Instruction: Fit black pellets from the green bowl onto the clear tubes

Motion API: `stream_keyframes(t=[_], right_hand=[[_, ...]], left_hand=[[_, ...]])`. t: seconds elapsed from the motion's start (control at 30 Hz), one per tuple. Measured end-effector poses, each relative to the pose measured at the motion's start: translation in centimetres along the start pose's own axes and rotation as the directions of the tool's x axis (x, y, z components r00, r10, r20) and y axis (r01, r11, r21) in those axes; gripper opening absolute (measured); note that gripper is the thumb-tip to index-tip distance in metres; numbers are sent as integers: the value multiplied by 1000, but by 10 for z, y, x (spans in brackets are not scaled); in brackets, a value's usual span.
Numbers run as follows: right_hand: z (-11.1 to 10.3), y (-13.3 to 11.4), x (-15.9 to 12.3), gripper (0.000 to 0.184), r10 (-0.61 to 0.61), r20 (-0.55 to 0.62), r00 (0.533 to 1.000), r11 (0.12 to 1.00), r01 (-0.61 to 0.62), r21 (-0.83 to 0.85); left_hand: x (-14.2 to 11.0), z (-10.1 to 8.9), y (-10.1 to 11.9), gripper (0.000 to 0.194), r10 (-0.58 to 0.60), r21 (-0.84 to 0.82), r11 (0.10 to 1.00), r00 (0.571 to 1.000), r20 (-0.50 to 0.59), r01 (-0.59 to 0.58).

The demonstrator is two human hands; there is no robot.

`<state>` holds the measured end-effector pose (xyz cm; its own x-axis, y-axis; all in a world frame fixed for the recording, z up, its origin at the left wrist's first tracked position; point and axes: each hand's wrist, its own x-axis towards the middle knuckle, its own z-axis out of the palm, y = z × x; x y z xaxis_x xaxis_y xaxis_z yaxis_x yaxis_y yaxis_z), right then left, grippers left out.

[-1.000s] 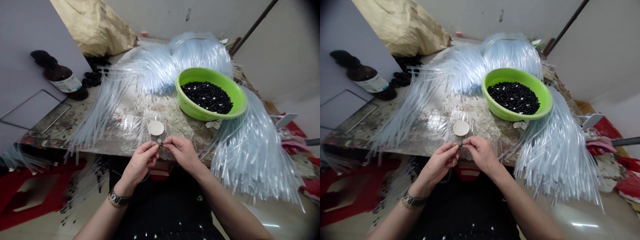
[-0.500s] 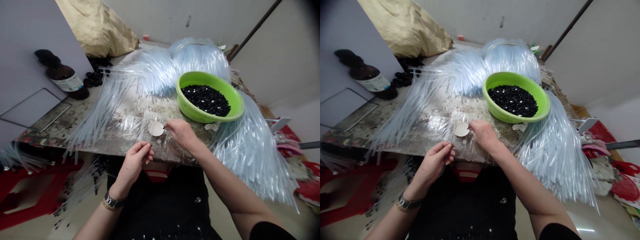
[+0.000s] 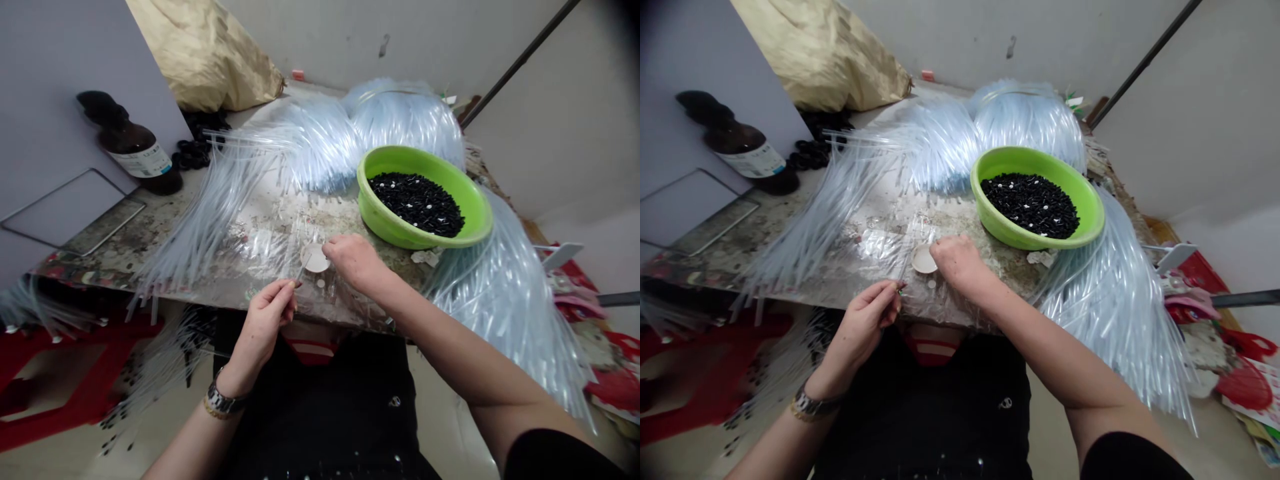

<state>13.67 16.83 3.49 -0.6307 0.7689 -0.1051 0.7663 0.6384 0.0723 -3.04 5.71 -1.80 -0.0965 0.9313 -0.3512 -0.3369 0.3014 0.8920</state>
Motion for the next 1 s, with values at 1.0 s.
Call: stream_keyframes(t=[1.0], right_hand=[[9,4,-21,16,57,-260,964,947,30,321]], left_hand=[[-3,10,9,28,32,47,998,999,11,-33]])
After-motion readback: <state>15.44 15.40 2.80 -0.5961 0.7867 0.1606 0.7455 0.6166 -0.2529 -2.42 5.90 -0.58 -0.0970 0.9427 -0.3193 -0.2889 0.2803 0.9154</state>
